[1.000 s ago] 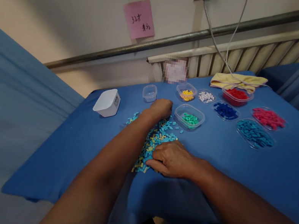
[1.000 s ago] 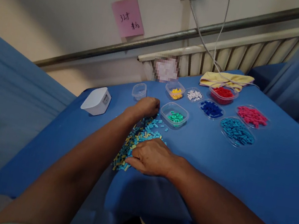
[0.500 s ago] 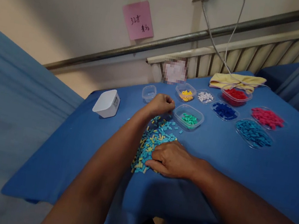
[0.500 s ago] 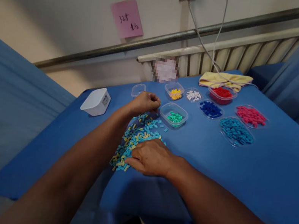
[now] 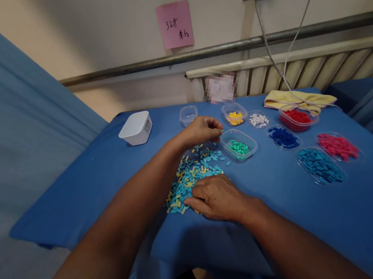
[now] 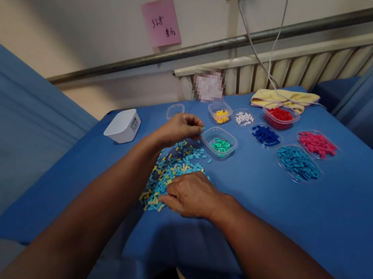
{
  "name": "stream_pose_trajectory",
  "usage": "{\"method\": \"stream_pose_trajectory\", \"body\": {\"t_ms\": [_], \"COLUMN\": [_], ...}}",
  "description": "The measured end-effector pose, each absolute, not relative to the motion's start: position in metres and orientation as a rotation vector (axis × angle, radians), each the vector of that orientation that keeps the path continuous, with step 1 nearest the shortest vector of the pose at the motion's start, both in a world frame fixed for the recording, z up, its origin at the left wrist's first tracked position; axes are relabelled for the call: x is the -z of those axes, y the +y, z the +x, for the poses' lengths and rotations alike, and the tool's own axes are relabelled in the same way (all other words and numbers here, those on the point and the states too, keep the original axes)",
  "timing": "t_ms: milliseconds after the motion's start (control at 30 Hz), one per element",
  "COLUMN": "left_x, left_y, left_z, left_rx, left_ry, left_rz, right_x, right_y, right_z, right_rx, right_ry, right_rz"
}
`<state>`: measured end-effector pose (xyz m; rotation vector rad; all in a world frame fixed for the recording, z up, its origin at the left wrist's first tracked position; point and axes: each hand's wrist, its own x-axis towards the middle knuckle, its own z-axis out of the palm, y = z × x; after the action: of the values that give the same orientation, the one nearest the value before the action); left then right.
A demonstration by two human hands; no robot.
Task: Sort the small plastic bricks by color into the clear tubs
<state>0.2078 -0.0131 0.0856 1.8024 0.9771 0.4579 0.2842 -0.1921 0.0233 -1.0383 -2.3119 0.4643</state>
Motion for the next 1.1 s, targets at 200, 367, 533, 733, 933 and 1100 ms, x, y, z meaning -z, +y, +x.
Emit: {"method": "stream_pose_trajectory", "body": {"t_ms": [200,367,533,733,933,1100], "left_x": [-0.107,-0.104,-0.090,-0.069,-0.060,-0.060], "left_y": [-0.011,0.014,0.031,0.032,0.024,0.022], "left_z": [0.212,0.152,0.085,0.055,0.066,0.079], "left_rx": [-0.473,-0.531,-0.475,-0.243,-0.096,0.025], "left_ry": [0.947,1.177,1.468,1.497,1.416,1.418], "left_rz": [1.979,2.057,2.093,2.267,2.430,2.512], "right_x": [-0.021,-0.019,-0.015,-0.009,-0.007,-0.009], "right_y": [-0.194,-0.197,-0.198,-0.197,-0.197,-0.198], "right_z": [0.286,0.284,0.282,0.283,0.283,0.283], "right_rx": [-0.497,-0.468,-0.449,-0.461,-0.474,-0.463], "right_ry": [-2.305,-2.308,-2.298,-2.273,-2.269,-2.278], "right_rz": [-1.023,-1.020,-1.011,-1.002,-1.009,-1.015]}}
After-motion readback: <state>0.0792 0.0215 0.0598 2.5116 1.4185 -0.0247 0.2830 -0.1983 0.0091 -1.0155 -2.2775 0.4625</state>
